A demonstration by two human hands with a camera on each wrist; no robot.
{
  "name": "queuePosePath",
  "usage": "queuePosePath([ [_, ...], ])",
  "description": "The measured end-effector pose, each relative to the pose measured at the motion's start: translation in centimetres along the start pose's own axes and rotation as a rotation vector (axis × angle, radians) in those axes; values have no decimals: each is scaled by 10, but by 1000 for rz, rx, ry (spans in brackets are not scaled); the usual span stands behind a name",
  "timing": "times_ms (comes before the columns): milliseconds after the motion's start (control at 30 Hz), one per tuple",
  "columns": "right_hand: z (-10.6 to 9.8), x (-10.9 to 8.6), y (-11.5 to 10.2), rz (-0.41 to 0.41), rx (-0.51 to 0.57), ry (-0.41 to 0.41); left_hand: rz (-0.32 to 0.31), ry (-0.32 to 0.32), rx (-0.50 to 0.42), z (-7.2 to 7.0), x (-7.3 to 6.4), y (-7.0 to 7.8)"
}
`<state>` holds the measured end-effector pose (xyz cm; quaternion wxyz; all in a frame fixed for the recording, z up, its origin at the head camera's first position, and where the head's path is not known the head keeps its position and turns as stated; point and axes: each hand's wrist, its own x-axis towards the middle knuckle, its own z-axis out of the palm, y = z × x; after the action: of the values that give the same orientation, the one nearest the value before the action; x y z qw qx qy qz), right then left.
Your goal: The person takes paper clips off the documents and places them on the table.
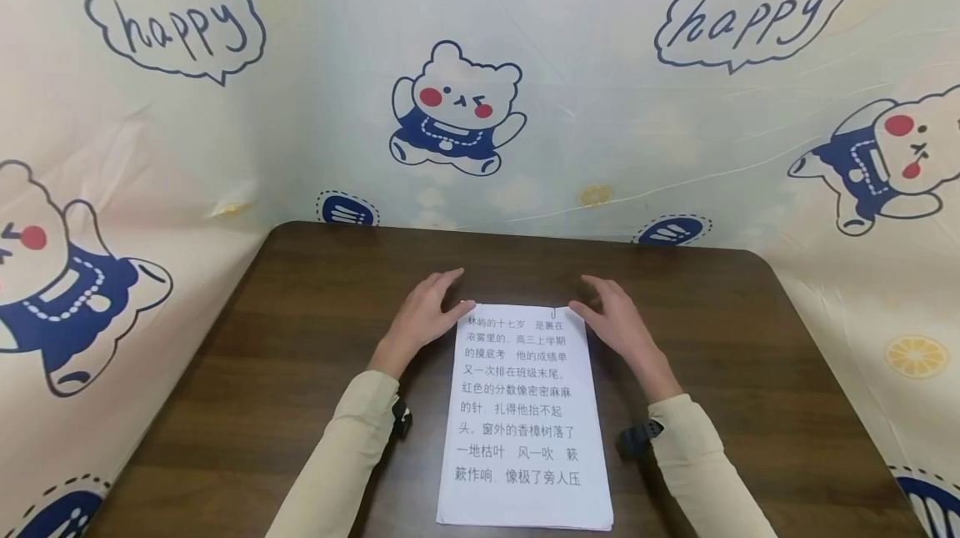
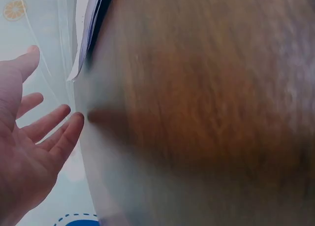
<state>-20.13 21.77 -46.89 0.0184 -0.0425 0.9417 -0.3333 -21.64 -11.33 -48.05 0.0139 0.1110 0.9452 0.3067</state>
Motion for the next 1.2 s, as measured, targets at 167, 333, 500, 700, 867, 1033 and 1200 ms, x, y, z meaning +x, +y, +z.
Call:
queuePosePath([
  [167,3,2,1,21,-3,-16,-8,-25,-48,3,1,2],
  [333,8,4,1,34,7,-32,-6,-32,-53,6,2,5],
  [500,10,5,-1,45,14,-44,-3,-24,-58,10,4,6],
  [700,13,7,-2,46,6,-54,12,-19,-69,10,3,8],
  [867,14,8,-1,32,-4,-58,17,-22,-72,12,5,8],
  [1033,16,10,0,28,-19,-57,16,-17,-80,13,5,9],
  [1200,19,11,1,35,-22,-62,12,-24,-81,14,5,10],
])
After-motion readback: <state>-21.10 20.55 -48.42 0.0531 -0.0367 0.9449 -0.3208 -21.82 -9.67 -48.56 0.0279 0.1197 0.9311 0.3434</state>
